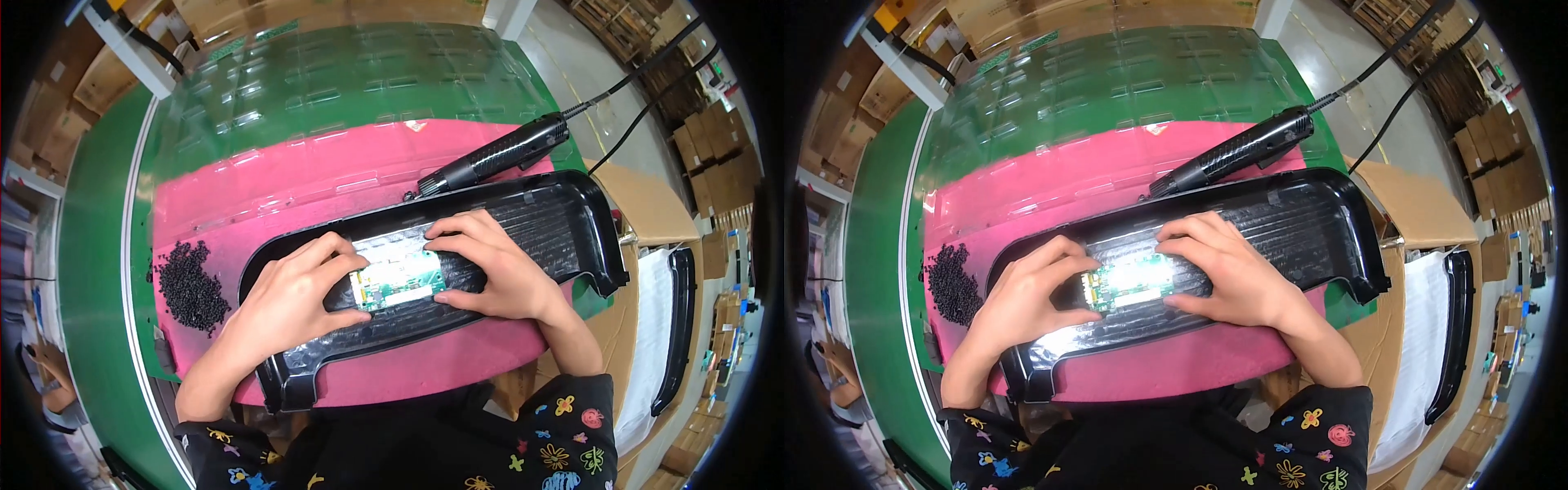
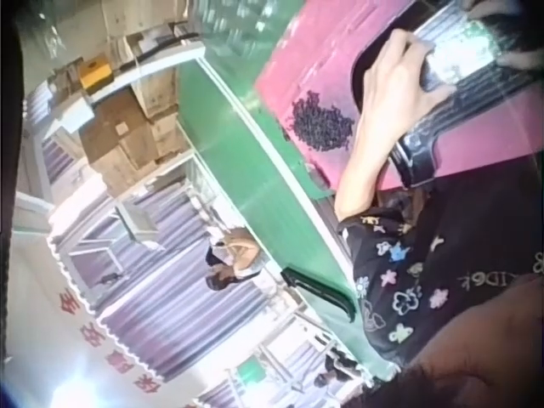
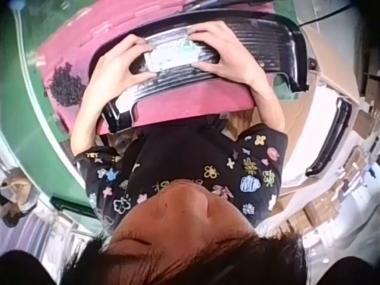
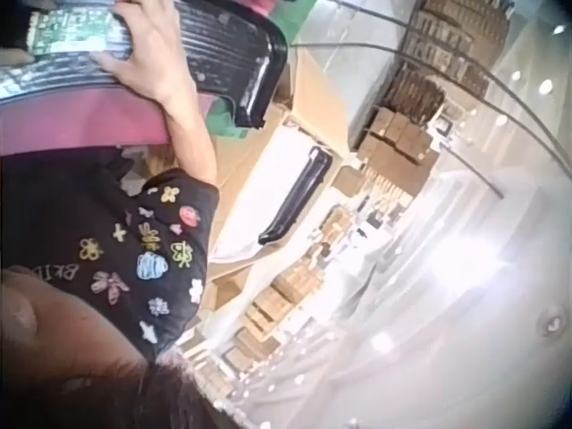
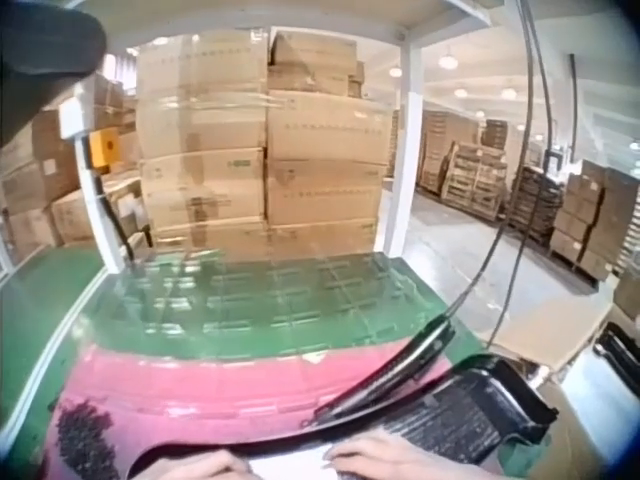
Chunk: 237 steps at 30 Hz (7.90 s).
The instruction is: Assembling electronic circuit boards into plastic housings using an electric screwdriver in a factory environment.
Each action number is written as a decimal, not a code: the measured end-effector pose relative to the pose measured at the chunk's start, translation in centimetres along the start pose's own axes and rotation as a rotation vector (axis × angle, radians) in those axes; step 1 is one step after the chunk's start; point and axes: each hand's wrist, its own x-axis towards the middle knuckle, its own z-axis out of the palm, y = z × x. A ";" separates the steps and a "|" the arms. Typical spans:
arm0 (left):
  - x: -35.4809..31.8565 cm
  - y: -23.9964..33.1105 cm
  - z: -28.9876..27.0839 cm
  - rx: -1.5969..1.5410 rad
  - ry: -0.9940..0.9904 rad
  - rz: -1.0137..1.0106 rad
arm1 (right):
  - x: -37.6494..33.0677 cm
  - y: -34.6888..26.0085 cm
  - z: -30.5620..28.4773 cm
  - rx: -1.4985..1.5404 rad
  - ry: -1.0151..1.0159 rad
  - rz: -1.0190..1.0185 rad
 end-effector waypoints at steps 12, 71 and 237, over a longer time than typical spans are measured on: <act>-0.1 0.4 0.0 0.053 0.005 0.004 | -0.4 0.3 0.1 -0.053 0.028 -0.008; -2.2 3.2 -4.6 -0.106 0.541 0.075 | 6.5 -7.4 -2.3 1.513 0.706 -0.207; -1.1 -0.7 0.1 0.017 0.064 0.036 | 4.3 -4.1 -2.2 0.988 -0.002 -0.325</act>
